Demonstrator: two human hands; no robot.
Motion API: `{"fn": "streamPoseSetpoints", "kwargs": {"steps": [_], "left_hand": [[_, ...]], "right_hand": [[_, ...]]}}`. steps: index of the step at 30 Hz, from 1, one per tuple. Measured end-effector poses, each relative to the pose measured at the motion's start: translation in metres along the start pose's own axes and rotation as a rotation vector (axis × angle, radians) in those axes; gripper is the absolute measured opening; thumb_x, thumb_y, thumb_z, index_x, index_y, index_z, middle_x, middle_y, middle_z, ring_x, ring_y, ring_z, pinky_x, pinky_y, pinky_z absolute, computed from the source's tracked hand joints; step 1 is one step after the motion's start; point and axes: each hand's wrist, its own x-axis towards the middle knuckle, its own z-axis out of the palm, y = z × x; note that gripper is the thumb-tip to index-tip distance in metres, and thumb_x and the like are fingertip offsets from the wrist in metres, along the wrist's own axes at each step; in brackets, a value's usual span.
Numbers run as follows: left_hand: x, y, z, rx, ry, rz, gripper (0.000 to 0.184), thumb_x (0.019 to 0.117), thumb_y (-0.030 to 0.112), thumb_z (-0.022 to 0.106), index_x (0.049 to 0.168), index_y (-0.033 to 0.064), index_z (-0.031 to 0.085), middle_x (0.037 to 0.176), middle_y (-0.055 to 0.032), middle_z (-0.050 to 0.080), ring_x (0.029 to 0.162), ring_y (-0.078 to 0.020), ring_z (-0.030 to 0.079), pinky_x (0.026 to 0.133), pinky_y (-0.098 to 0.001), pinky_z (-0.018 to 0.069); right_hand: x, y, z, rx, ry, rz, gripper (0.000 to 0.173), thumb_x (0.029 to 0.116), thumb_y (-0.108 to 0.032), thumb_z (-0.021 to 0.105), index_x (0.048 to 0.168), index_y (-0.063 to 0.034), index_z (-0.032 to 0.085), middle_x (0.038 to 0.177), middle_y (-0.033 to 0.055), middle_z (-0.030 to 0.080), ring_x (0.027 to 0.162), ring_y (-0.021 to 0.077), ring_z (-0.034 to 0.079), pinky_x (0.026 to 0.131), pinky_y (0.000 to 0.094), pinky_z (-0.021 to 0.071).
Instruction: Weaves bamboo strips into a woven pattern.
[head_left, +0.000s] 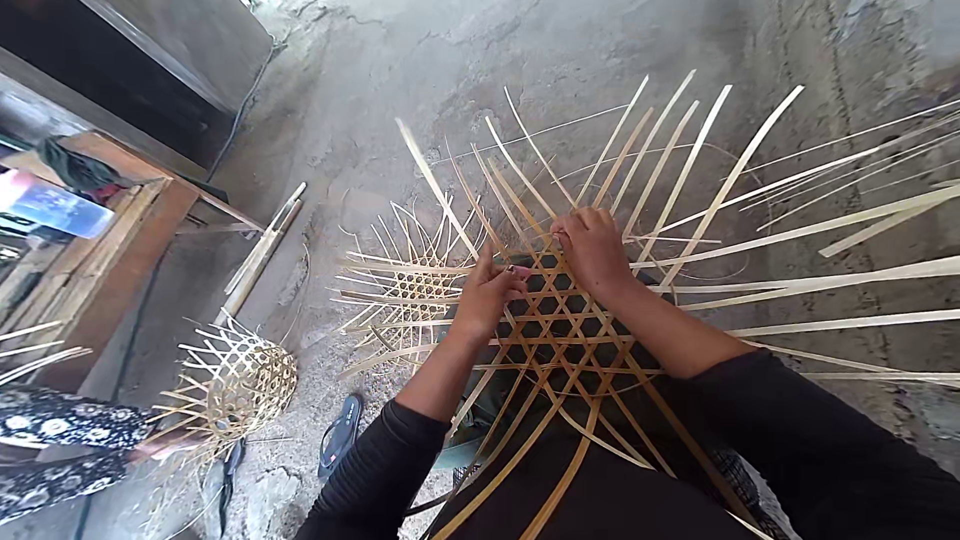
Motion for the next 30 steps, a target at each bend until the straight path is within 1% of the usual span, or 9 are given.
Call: {"fn": "streamPoseSetpoints", "kwargs": {"steps": [2, 4, 8, 12, 14, 17, 22, 25, 30], "left_hand": [[0.018, -0.016, -0.016, 0.255, 0.066, 0.152, 0.049, 0.1087, 0.009, 0.039, 0.158, 0.0152, 0.041, 0.121, -0.0102, 0.068, 0.09, -0.0182, 0.067, 0.078, -0.0367, 0.0566], [0.035, -0.04, -0.028, 0.13, 0.125, 0.145, 0.041, 0.1094, 0.01, 0.036, 0.145, 0.0144, 0.057, 0.105, -0.0058, 0.067, 0.077, -0.0132, 0.062, 0.069, -0.0305, 0.0534], [0.059, -0.031, -0.044, -0.108, -0.039, -0.146, 0.037, 0.1087, 0.009, 0.041, 0.145, 0.0034, 0.045, 0.094, -0.0015, 0.062, 0.072, -0.006, 0.058, 0.069, -0.0213, 0.0514], [0.066, -0.019, -0.053, -0.111, -0.21, -0.188, 0.029, 0.1088, 0.013, 0.045, 0.133, 0.0073, 0.061, 0.1, 0.0019, 0.066, 0.072, -0.0024, 0.058, 0.067, -0.0166, 0.0505], [0.06, -0.023, -0.045, -0.168, -0.119, -0.138, 0.023, 0.108, 0.016, 0.05, 0.126, 0.0106, 0.062, 0.094, 0.0023, 0.061, 0.075, -0.0046, 0.057, 0.071, -0.0184, 0.0491], [0.049, -0.038, -0.024, -0.251, 0.172, 0.022, 0.006, 0.1011, 0.01, 0.062, 0.099, 0.0073, 0.066, 0.081, -0.0003, 0.066, 0.073, -0.0075, 0.062, 0.071, -0.0226, 0.0528], [0.02, -0.06, -0.018, 0.242, 0.206, 0.533, 0.026, 0.1038, 0.012, 0.058, 0.127, 0.0073, 0.068, 0.131, -0.0067, 0.069, 0.104, -0.0142, 0.071, 0.092, -0.0361, 0.0592], [0.02, -0.063, -0.017, 0.335, 0.362, 0.58, 0.021, 0.0993, 0.01, 0.067, 0.119, 0.0069, 0.074, 0.103, -0.0044, 0.077, 0.084, -0.0105, 0.074, 0.079, -0.0311, 0.0639], [0.024, -0.054, -0.011, 0.111, 0.427, 0.334, 0.018, 0.0947, 0.014, 0.075, 0.11, 0.0057, 0.076, 0.088, -0.0027, 0.078, 0.071, -0.01, 0.073, 0.069, -0.0279, 0.063]], "right_hand": [[0.0, 0.002, 0.0, -0.007, 0.0, 0.005, 0.021, 0.1054, -0.019, 0.055, 0.113, -0.0067, 0.071, 0.111, 0.0198, 0.067, 0.109, 0.0418, 0.063, 0.091, 0.058, 0.0504], [-0.001, 0.003, -0.001, -0.018, -0.016, 0.018, 0.02, 0.1051, -0.019, 0.056, 0.112, -0.0076, 0.07, 0.11, 0.0194, 0.067, 0.11, 0.0418, 0.062, 0.091, 0.0576, 0.0501], [0.001, 0.004, -0.002, -0.031, -0.026, 0.026, 0.02, 0.1048, -0.018, 0.056, 0.113, -0.0076, 0.07, 0.111, 0.0196, 0.067, 0.11, 0.0426, 0.062, 0.09, 0.0582, 0.05], [0.0, 0.003, -0.001, -0.03, -0.036, 0.034, 0.021, 0.1054, -0.019, 0.054, 0.114, -0.0083, 0.07, 0.113, 0.0189, 0.067, 0.11, 0.0417, 0.061, 0.092, 0.058, 0.0482], [0.001, 0.002, -0.003, -0.028, -0.027, 0.03, 0.021, 0.1053, -0.02, 0.054, 0.113, -0.0084, 0.07, 0.113, 0.0188, 0.067, 0.11, 0.0416, 0.062, 0.092, 0.0582, 0.0481], [0.001, 0.001, -0.002, -0.033, -0.022, 0.029, 0.021, 0.1051, -0.02, 0.055, 0.114, -0.0087, 0.07, 0.112, 0.0186, 0.067, 0.109, 0.0415, 0.062, 0.092, 0.0577, 0.0486], [0.0, -0.001, -0.004, -0.032, -0.023, 0.025, 0.021, 0.1054, -0.019, 0.055, 0.114, -0.0075, 0.07, 0.113, 0.0191, 0.067, 0.11, 0.0417, 0.062, 0.092, 0.0579, 0.0491], [0.0, -0.003, -0.005, -0.02, -0.027, 0.031, 0.02, 0.1051, -0.019, 0.056, 0.115, -0.0074, 0.069, 0.112, 0.0196, 0.066, 0.11, 0.0425, 0.061, 0.093, 0.0592, 0.0479], [-0.001, -0.004, -0.005, -0.045, -0.045, 0.031, 0.02, 0.1055, -0.02, 0.056, 0.114, -0.008, 0.069, 0.112, 0.0193, 0.066, 0.111, 0.0426, 0.061, 0.092, 0.0589, 0.0484]]}}
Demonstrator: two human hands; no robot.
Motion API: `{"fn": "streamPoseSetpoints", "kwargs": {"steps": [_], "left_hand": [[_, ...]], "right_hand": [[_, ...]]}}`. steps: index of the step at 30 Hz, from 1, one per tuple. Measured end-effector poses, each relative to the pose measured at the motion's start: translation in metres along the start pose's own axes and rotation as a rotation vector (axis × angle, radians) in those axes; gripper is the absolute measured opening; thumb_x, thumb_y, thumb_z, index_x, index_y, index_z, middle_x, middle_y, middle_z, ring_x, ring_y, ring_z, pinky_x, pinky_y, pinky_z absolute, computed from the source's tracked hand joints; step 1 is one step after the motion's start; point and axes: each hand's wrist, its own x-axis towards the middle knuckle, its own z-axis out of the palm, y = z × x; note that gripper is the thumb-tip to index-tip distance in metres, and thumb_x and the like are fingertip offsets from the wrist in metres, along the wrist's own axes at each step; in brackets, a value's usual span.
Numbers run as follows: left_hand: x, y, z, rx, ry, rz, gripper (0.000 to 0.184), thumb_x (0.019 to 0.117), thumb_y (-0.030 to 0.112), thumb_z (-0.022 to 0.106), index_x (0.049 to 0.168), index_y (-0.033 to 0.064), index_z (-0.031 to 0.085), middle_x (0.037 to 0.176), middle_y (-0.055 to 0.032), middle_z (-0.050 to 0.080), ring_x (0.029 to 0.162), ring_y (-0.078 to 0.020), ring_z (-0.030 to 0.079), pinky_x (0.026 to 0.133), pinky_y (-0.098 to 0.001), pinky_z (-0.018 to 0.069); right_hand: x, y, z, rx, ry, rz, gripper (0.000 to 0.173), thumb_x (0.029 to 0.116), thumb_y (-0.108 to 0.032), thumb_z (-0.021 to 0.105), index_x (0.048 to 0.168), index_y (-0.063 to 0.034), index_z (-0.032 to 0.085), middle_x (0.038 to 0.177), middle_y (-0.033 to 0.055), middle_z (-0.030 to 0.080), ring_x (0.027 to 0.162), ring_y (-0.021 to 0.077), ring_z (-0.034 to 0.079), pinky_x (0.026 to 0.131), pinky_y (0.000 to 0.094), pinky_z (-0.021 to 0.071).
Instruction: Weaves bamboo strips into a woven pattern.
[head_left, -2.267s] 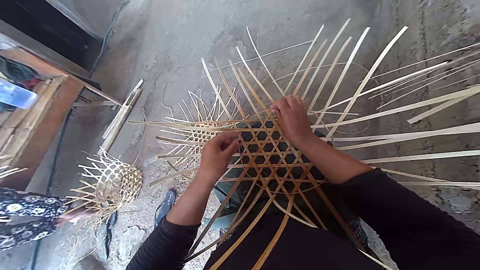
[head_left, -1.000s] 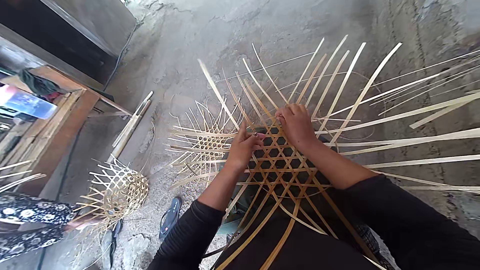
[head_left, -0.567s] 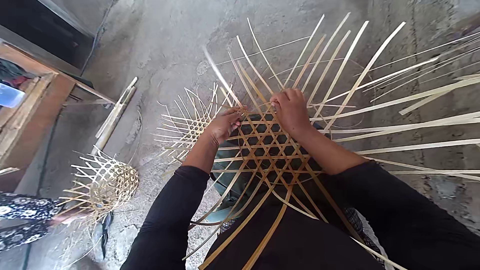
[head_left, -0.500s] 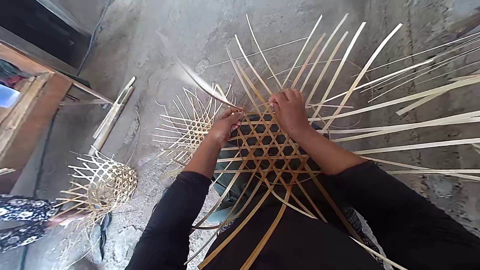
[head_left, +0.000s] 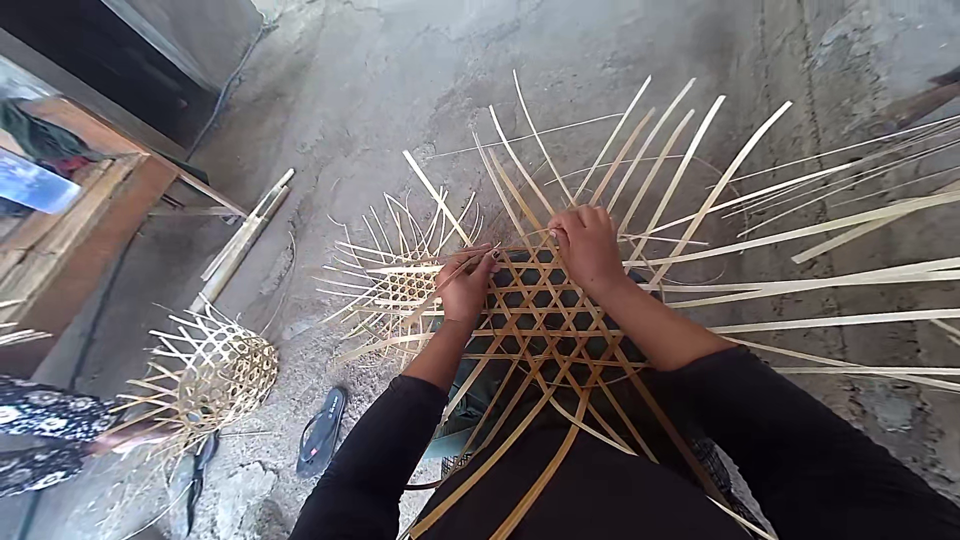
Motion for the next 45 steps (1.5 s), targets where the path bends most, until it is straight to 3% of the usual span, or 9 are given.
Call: {"fn": "streamPoseSetpoints", "kwargs": {"steps": [15, 18, 22, 30, 35, 38, 42, 43, 45], "left_hand": [[-0.005, -0.01, 0.004, -0.115, 0.118, -0.032, 0.017, 0.0914, 0.008, 0.077, 0.106, 0.0006, 0.077, 0.094, -0.0085, 0.078, 0.078, -0.0164, 0.076, 0.075, -0.0317, 0.0652], [-0.012, -0.009, 0.005, 0.003, 0.077, 0.138, 0.015, 0.0918, 0.009, 0.077, 0.105, 0.0015, 0.075, 0.092, -0.0065, 0.079, 0.077, -0.015, 0.076, 0.075, -0.0329, 0.0654], [-0.006, 0.001, 0.001, 0.454, -0.055, 0.399, 0.039, 0.0966, 0.016, 0.071, 0.133, 0.0041, 0.066, 0.093, -0.0056, 0.077, 0.075, -0.0124, 0.073, 0.074, -0.0331, 0.0632], [0.077, 0.04, -0.014, 0.896, -0.298, -0.159, 0.02, 0.0919, 0.029, 0.073, 0.103, 0.014, 0.078, 0.1, -0.0111, 0.076, 0.1, -0.0331, 0.071, 0.088, -0.0623, 0.0526], [0.065, 0.086, 0.004, 0.918, -0.224, -0.012, 0.023, 0.0934, 0.024, 0.066, 0.107, 0.0052, 0.068, 0.095, -0.018, 0.07, 0.093, -0.0383, 0.07, 0.079, -0.0618, 0.0537], [0.054, 0.099, 0.015, 0.69, -0.274, 0.21, 0.042, 0.0935, 0.012, 0.065, 0.132, 0.0008, 0.052, 0.096, -0.0148, 0.07, 0.081, -0.0318, 0.07, 0.074, -0.0534, 0.0579], [0.05, 0.092, 0.038, 0.734, -0.528, 0.348, 0.078, 0.101, 0.011, 0.056, 0.165, 0.0157, 0.012, 0.15, -0.0199, 0.051, 0.082, -0.0314, 0.073, 0.075, -0.0511, 0.0608], [0.051, 0.093, 0.042, 0.823, -0.584, 0.331, 0.076, 0.1038, 0.012, 0.053, 0.166, 0.0174, 0.01, 0.147, -0.0226, 0.052, 0.088, -0.0359, 0.073, 0.079, -0.0545, 0.0596], [0.057, 0.085, 0.046, 0.907, -0.666, 0.314, 0.05, 0.1065, 0.012, 0.049, 0.156, 0.0106, 0.04, 0.131, -0.0242, 0.063, 0.107, -0.0418, 0.069, 0.091, -0.0596, 0.0551]], "right_hand": [[0.0, 0.001, 0.001, 0.01, 0.019, -0.001, 0.02, 0.1051, -0.02, 0.056, 0.114, -0.0085, 0.069, 0.11, 0.0185, 0.067, 0.109, 0.042, 0.061, 0.091, 0.0605, 0.048], [-0.001, 0.0, -0.001, 0.004, 0.012, 0.005, 0.02, 0.1053, -0.02, 0.055, 0.114, -0.0091, 0.069, 0.111, 0.018, 0.067, 0.11, 0.0416, 0.062, 0.091, 0.0607, 0.0479], [0.0, 0.001, 0.0, 0.005, 0.017, 0.002, 0.02, 0.105, -0.019, 0.056, 0.114, -0.0086, 0.07, 0.11, 0.0182, 0.067, 0.108, 0.0418, 0.062, 0.088, 0.0592, 0.0489], [0.0, 0.002, 0.001, -0.013, -0.015, -0.005, 0.022, 0.1056, -0.021, 0.055, 0.116, -0.0097, 0.07, 0.114, 0.0183, 0.067, 0.112, 0.0408, 0.061, 0.092, 0.0586, 0.0484], [0.006, 0.003, -0.015, 0.035, -0.011, 0.025, 0.023, 0.1046, -0.022, 0.056, 0.117, -0.01, 0.071, 0.116, 0.0172, 0.068, 0.114, 0.0403, 0.061, 0.095, 0.0591, 0.0477], [0.016, -0.009, -0.035, 0.059, -0.048, 0.074, 0.033, 0.1007, -0.018, 0.063, 0.131, -0.0043, 0.061, 0.113, 0.0178, 0.069, 0.114, 0.0413, 0.062, 0.099, 0.061, 0.0468], [0.025, -0.025, -0.048, -0.011, -0.048, 0.045, 0.046, 0.0973, -0.015, 0.068, 0.14, -0.0058, 0.053, 0.104, 0.0155, 0.071, 0.108, 0.04, 0.065, 0.098, 0.0587, 0.0483], [0.026, -0.028, -0.051, -0.03, -0.055, 0.03, 0.047, 0.0972, -0.015, 0.068, 0.141, -0.007, 0.052, 0.104, 0.0149, 0.071, 0.109, 0.0399, 0.065, 0.099, 0.058, 0.0479], [0.022, -0.03, -0.058, -0.066, -0.072, -0.042, 0.046, 0.0979, -0.013, 0.066, 0.142, -0.0078, 0.053, 0.111, 0.0146, 0.071, 0.117, 0.0397, 0.063, 0.103, 0.0576, 0.046]]}}
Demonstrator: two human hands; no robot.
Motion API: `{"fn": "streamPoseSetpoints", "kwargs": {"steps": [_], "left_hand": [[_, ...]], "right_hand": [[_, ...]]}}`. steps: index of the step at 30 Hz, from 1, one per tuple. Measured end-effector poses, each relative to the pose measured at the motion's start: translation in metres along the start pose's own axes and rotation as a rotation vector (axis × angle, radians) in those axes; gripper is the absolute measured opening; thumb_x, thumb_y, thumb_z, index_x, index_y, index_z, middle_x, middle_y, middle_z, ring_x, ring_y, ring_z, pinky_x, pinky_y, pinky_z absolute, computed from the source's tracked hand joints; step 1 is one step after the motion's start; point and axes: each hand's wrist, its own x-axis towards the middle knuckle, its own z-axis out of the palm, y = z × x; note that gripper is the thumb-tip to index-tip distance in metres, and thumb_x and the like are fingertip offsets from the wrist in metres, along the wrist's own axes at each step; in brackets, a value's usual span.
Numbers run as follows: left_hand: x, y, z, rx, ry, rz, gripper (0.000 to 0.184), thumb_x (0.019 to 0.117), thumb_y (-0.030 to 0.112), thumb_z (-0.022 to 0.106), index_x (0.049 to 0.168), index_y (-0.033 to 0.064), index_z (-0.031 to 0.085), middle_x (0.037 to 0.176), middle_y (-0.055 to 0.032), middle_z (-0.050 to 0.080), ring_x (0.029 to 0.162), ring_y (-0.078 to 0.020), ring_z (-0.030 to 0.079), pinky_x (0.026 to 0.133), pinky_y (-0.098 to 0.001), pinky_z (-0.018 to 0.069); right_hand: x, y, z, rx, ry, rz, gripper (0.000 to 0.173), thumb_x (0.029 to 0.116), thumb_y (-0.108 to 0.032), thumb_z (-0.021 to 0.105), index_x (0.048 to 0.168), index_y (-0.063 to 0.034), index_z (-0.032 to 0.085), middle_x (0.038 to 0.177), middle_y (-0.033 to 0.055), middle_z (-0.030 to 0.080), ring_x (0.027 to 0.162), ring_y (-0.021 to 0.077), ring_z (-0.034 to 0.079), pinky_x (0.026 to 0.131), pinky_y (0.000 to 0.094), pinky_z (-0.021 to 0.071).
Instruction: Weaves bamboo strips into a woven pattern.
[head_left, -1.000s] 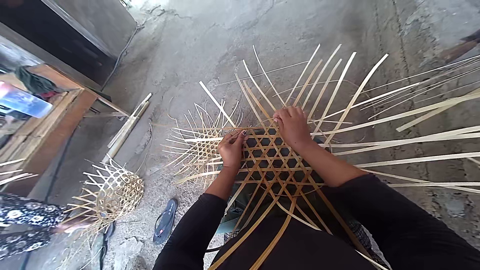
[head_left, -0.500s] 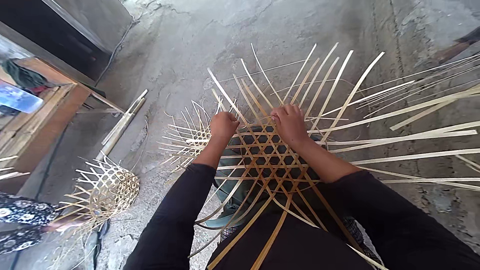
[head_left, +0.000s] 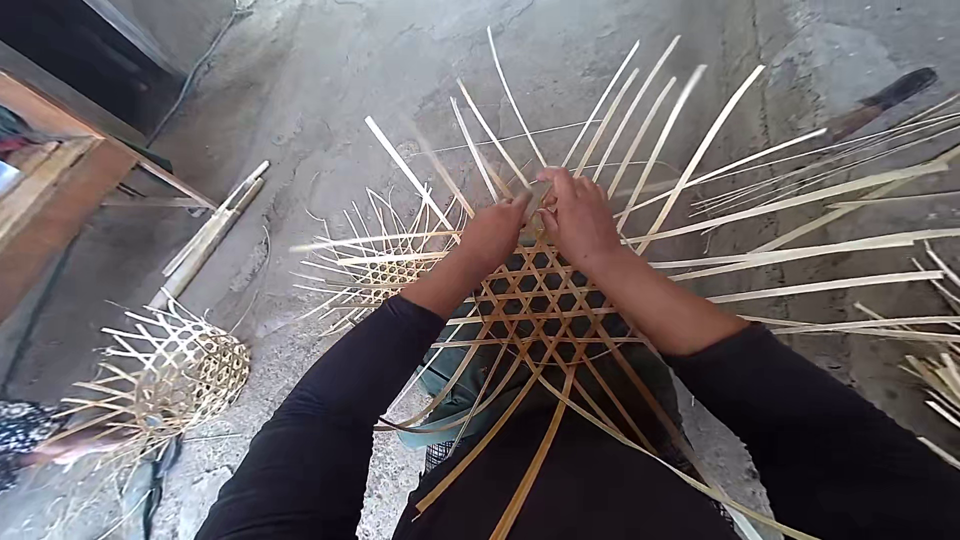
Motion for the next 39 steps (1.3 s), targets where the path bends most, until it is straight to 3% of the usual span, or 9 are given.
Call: {"fn": "streamPoseSetpoints", "kwargs": {"steps": [3, 6, 12, 17, 24, 28, 31, 36, 39], "left_hand": [[0.007, -0.01, -0.003, 0.013, -0.025, 0.077, 0.028, 0.1059, 0.008, 0.047, 0.128, 0.0041, 0.063, 0.118, -0.0213, 0.068, 0.111, -0.0395, 0.068, 0.095, -0.0582, 0.0533], [0.005, -0.01, -0.015, 0.03, -0.077, 0.109, 0.028, 0.104, 0.003, 0.047, 0.128, 0.0047, 0.06, 0.113, -0.02, 0.069, 0.106, -0.0391, 0.069, 0.091, -0.0579, 0.0547], [0.0, -0.004, -0.028, 0.092, -0.067, 0.15, 0.027, 0.1047, 0.0, 0.042, 0.127, 0.0019, 0.058, 0.109, -0.0229, 0.068, 0.102, -0.0421, 0.069, 0.087, -0.0592, 0.0551], [0.011, 0.002, -0.066, 0.166, 0.003, 0.062, 0.034, 0.1083, 0.008, 0.039, 0.14, 0.002, 0.048, 0.107, -0.0265, 0.068, 0.101, -0.0469, 0.069, 0.085, -0.0629, 0.0547], [0.024, 0.035, -0.191, 0.382, 0.14, -0.03, 0.067, 0.0988, -0.002, 0.049, 0.16, 0.0209, 0.034, 0.116, -0.0316, 0.066, 0.108, -0.0543, 0.064, 0.086, -0.0708, 0.0504], [0.017, 0.047, -0.262, 0.388, 0.386, -0.139, 0.066, 0.0971, -0.002, 0.052, 0.158, 0.0159, 0.035, 0.122, -0.0313, 0.064, 0.112, -0.0527, 0.063, 0.091, -0.0693, 0.0496], [0.007, 0.046, -0.282, 0.247, 0.521, -0.241, 0.065, 0.0925, -0.004, 0.058, 0.153, 0.0056, 0.038, 0.123, -0.0313, 0.063, 0.108, -0.0482, 0.067, 0.092, -0.0646, 0.0524], [-0.011, -0.003, -0.204, -0.141, 0.283, -0.422, 0.047, 0.0977, 0.006, 0.058, 0.144, 0.0006, 0.049, 0.118, -0.0276, 0.067, 0.099, -0.0405, 0.071, 0.089, -0.0609, 0.0559], [-0.058, -0.029, -0.073, -0.506, 0.04, -0.453, 0.048, 0.1024, 0.004, 0.05, 0.149, 0.0017, 0.041, 0.105, -0.0245, 0.07, 0.081, -0.031, 0.074, 0.077, -0.0487, 0.0622]], "right_hand": [[-0.02, -0.003, -0.012, -0.096, 0.009, -0.197, 0.031, 0.1022, -0.014, 0.058, 0.131, -0.0052, 0.064, 0.13, 0.0198, 0.066, 0.129, 0.0417, 0.057, 0.112, 0.0586, 0.0413], [-0.056, -0.012, -0.021, -0.016, -0.079, -0.179, 0.022, 0.1035, -0.021, 0.057, 0.112, -0.0079, 0.072, 0.108, 0.0141, 0.071, 0.104, 0.0344, 0.067, 0.089, 0.0537, 0.0549], [-0.077, -0.023, -0.031, 0.604, -0.572, 0.418, 0.056, 0.0991, -0.03, 0.071, 0.148, -0.0156, 0.048, 0.121, 0.0153, 0.069, 0.095, 0.0259, 0.073, 0.086, 0.0462, 0.0606], [-0.055, -0.056, -0.028, 1.06, -0.341, 0.623, 0.073, 0.1003, -0.026, 0.069, 0.16, -0.0163, 0.027, 0.144, 0.022, 0.054, 0.119, 0.0319, 0.066, 0.096, 0.0465, 0.0582], [0.04, -0.098, -0.037, 1.188, 0.108, 0.484, 0.082, 0.1024, -0.033, 0.063, 0.163, -0.0142, 0.012, 0.136, 0.0262, 0.057, 0.105, 0.0335, 0.068, 0.087, 0.0488, 0.0585], [0.121, -0.095, -0.085, 0.928, 0.271, 0.228, 0.07, 0.1019, -0.032, 0.063, 0.162, -0.015, 0.03, 0.111, 0.021, 0.066, 0.091, 0.0301, 0.064, 0.082, 0.0492, 0.0538], [0.164, -0.084, -0.13, 0.699, 0.183, 0.045, 0.059, 0.1014, -0.033, 0.062, 0.155, -0.0159, 0.046, 0.129, 0.0178, 0.066, 0.109, 0.0292, 0.067, 0.096, 0.0512, 0.0525], [0.134, -0.057, -0.119, 0.419, -0.387, -0.022, 0.063, 0.0945, -0.029, 0.074, 0.151, -0.0121, 0.051, 0.14, 0.0191, 0.06, 0.127, 0.0352, 0.06, 0.105, 0.0591, 0.0473], [0.037, -0.036, -0.059, 0.354, -0.676, 0.045, 0.069, 0.091, -0.029, 0.08, 0.151, -0.0108, 0.049, 0.119, 0.0212, 0.07, 0.102, 0.0346, 0.07, 0.092, 0.0569, 0.0559]]}}
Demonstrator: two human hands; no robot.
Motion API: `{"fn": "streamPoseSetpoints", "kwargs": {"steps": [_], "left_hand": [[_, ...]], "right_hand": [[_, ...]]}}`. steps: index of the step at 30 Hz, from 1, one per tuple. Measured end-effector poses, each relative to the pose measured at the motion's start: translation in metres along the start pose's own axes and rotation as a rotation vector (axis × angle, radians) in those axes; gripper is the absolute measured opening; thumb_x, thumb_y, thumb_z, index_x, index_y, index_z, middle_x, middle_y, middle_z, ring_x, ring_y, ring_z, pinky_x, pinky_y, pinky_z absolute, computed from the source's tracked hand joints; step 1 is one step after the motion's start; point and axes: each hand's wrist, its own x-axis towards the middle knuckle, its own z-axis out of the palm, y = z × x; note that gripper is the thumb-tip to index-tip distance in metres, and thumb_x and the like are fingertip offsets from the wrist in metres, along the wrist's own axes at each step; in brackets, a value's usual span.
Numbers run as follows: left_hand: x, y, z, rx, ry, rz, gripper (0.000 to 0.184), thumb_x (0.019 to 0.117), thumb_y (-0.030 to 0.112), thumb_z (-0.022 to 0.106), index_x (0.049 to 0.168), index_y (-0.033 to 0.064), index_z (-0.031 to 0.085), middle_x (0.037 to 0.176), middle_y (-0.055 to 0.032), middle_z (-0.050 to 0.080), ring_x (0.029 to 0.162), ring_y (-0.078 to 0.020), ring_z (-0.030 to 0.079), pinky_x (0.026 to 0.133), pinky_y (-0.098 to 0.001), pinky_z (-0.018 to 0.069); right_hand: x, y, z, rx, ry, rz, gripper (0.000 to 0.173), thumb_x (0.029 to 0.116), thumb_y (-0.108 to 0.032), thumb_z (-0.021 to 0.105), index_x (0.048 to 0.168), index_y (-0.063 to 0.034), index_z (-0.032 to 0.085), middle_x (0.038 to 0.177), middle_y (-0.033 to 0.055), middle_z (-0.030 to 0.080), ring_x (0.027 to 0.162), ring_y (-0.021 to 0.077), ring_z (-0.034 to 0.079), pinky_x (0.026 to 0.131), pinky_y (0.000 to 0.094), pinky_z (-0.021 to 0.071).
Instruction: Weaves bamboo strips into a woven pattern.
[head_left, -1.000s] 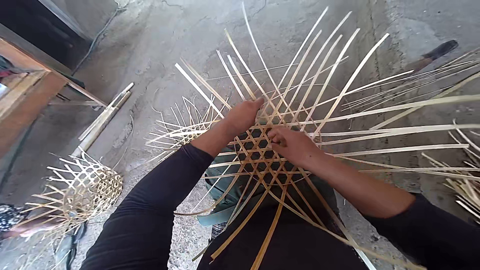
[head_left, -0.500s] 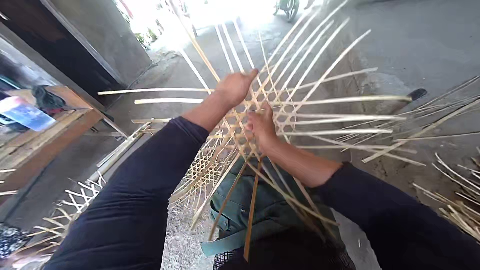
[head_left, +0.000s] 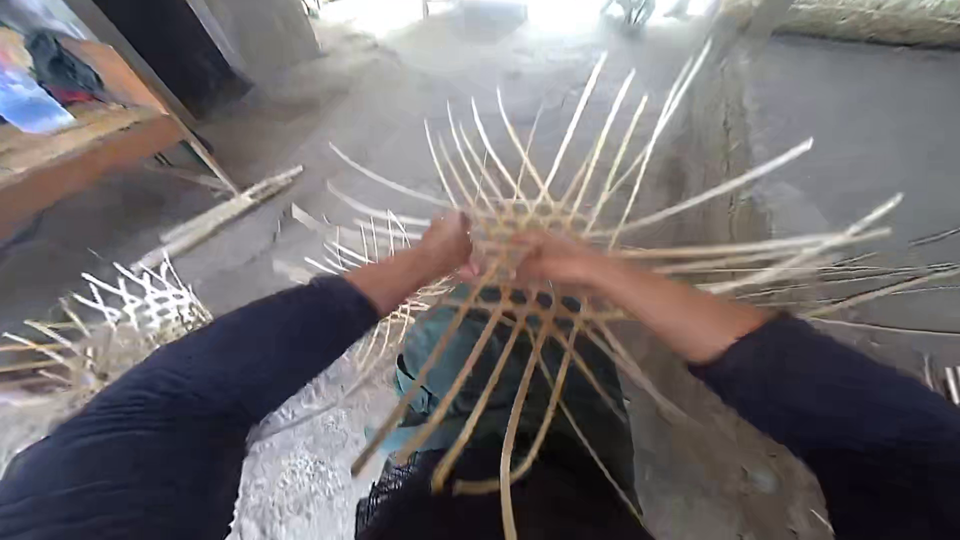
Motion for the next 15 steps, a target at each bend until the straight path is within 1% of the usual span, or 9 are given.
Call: {"fn": "streamPoseSetpoints", "kwargs": {"steps": [1, 2, 3, 4, 5, 6, 8, 12, 15], "left_hand": [[-0.024, -0.027, 0.038, -0.097, -0.046, -0.031, 0.048, 0.1053, 0.004, 0.046, 0.152, 0.0047, 0.034, 0.099, -0.0227, 0.071, 0.074, -0.0272, 0.075, 0.072, -0.044, 0.0641], [-0.05, -0.049, 0.07, -0.134, -0.059, -0.03, 0.049, 0.1071, 0.006, 0.043, 0.155, 0.0069, 0.031, 0.096, -0.0215, 0.07, 0.071, -0.0261, 0.074, 0.07, -0.0439, 0.0641], [-0.071, -0.067, 0.094, -0.106, -0.042, -0.002, 0.052, 0.1071, 0.007, 0.043, 0.157, 0.0083, 0.029, 0.097, -0.0196, 0.071, 0.073, -0.0256, 0.074, 0.073, -0.0451, 0.0638], [-0.084, -0.077, 0.109, -0.068, 0.003, 0.026, 0.052, 0.1075, 0.009, 0.041, 0.158, 0.0099, 0.029, 0.1, -0.0185, 0.071, 0.078, -0.0267, 0.073, 0.077, -0.0476, 0.062], [-0.092, -0.084, 0.119, -0.046, 0.06, 0.051, 0.051, 0.1086, 0.011, 0.04, 0.159, 0.0109, 0.03, 0.101, -0.0181, 0.07, 0.08, -0.0282, 0.072, 0.078, -0.0499, 0.0606], [-0.096, -0.088, 0.125, -0.042, 0.114, 0.07, 0.051, 0.1088, 0.011, 0.041, 0.159, 0.0104, 0.031, 0.101, -0.0183, 0.069, 0.08, -0.0294, 0.071, 0.077, -0.051, 0.0598], [-0.096, -0.09, 0.129, -0.039, 0.187, 0.07, 0.052, 0.1088, 0.011, 0.044, 0.159, 0.0109, 0.031, 0.1, -0.0194, 0.069, 0.079, -0.0318, 0.071, 0.075, -0.0525, 0.0596], [-0.099, -0.091, 0.138, 0.007, 0.302, 0.143, 0.05, 0.1063, 0.007, 0.048, 0.155, 0.0091, 0.037, 0.099, -0.0198, 0.069, 0.076, -0.034, 0.07, 0.07, -0.0525, 0.0593], [-0.098, -0.093, 0.141, 0.016, 0.371, 0.192, 0.048, 0.104, 0.004, 0.052, 0.151, 0.0066, 0.042, 0.118, -0.0227, 0.065, 0.087, -0.0368, 0.072, 0.075, -0.0525, 0.0603]], "right_hand": [[-0.021, 0.016, 0.037, -0.04, -0.024, 0.037, 0.071, 0.091, -0.033, 0.08, 0.152, -0.0142, 0.049, 0.115, 0.0212, 0.069, 0.097, 0.0352, 0.069, 0.088, 0.058, 0.0558], [-0.043, 0.03, 0.073, -0.114, -0.021, 0.052, 0.072, 0.0928, -0.039, 0.077, 0.154, -0.0164, 0.047, 0.118, 0.0227, 0.067, 0.103, 0.0388, 0.067, 0.091, 0.0614, 0.0535], [-0.062, 0.042, 0.105, -0.22, 0.015, 0.031, 0.071, 0.097, -0.046, 0.068, 0.157, -0.0169, 0.043, 0.125, 0.025, 0.064, 0.113, 0.0427, 0.064, 0.098, 0.0631, 0.0501], [-0.075, 0.055, 0.132, -0.334, 0.119, -0.042, 0.068, 0.1008, -0.051, 0.058, 0.156, -0.0148, 0.044, 0.127, 0.0254, 0.064, 0.117, 0.0439, 0.062, 0.099, 0.0618, 0.05], [-0.082, 0.068, 0.153, -0.409, 0.274, -0.145, 0.064, 0.1028, -0.052, 0.052, 0.152, -0.012, 0.05, 0.124, 0.0242, 0.066, 0.114, 0.0434, 0.064, 0.096, 0.0602, 0.0521], [-0.084, 0.078, 0.167, -0.424, 0.397, -0.225, 0.06, 0.1037, -0.05, 0.05, 0.148, -0.0104, 0.055, 0.12, 0.0223, 0.068, 0.11, 0.0417, 0.066, 0.092, 0.0587, 0.0539], [-0.082, 0.082, 0.171, -0.37, 0.475, -0.263, 0.054, 0.1037, -0.046, 0.053, 0.145, -0.0113, 0.059, 0.119, 0.0189, 0.069, 0.109, 0.0376, 0.067, 0.091, 0.0568, 0.0545], [-0.082, 0.081, 0.168, -0.368, 0.479, -0.253, 0.05, 0.103, -0.041, 0.056, 0.143, -0.0115, 0.06, 0.119, 0.017, 0.07, 0.109, 0.0351, 0.067, 0.092, 0.0534, 0.0549], [-0.081, 0.077, 0.167, -0.494, 0.43, -0.237, 0.055, 0.1036, -0.046, 0.053, 0.149, -0.0141, 0.055, 0.101, 0.0149, 0.072, 0.095, 0.0363, 0.067, 0.081, 0.0509, 0.0551]]}}
